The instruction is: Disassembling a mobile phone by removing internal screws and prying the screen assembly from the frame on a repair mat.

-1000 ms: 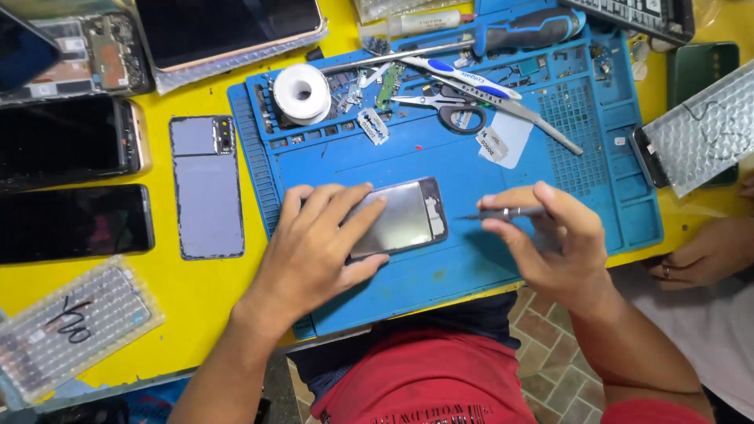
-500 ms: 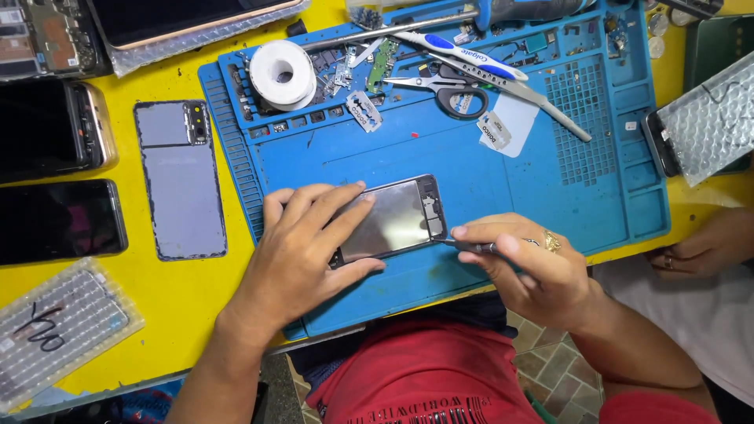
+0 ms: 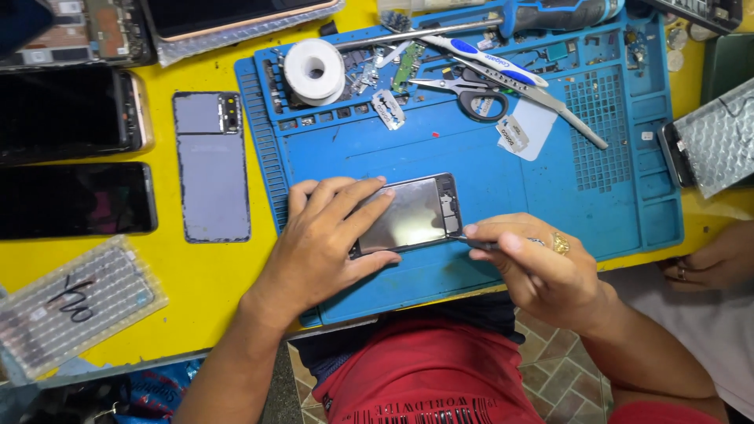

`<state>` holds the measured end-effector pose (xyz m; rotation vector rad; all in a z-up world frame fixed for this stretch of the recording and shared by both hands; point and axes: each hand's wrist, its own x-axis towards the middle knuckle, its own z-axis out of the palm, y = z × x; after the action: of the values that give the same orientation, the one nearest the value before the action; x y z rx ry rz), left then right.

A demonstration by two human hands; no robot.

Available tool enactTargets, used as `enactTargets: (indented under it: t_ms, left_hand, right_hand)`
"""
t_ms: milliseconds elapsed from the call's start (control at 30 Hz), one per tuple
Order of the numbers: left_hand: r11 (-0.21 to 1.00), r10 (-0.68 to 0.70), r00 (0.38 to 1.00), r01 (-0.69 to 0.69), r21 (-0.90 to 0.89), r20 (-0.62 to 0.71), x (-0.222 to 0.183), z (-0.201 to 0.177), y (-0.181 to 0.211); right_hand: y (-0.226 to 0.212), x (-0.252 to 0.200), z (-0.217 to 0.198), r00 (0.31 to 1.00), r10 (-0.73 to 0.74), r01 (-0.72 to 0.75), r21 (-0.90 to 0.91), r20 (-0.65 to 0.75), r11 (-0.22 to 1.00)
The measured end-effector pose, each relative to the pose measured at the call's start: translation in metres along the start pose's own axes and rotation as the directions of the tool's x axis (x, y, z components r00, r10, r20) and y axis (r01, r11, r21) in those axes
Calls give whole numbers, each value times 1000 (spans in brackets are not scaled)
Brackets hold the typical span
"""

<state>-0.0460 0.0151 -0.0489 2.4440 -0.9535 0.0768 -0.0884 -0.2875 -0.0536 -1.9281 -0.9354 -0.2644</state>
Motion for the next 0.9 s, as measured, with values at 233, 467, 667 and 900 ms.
enactTargets:
  t_ms: [233, 467, 667, 900]
  left_hand:
    - [1000, -4, 1000, 4, -6, 3, -3, 2, 0]
    - [999, -13, 1000, 13, -31, 18, -5, 4, -1]
    - [999, 43, 998, -42, -31, 40, 1, -8, -8]
    - [996, 78, 992, -82, -47, -96, 55, -43, -17]
  right_hand:
    - [-3, 0, 1, 998, 56, -54, 78, -25, 996]
    - [0, -7, 4, 991, 127, -120, 117, -47, 986]
    - [-2, -3, 3, 996, 82, -77, 96, -45, 992]
    - [-1, 4, 3, 998, -28, 24, -74, -57, 997]
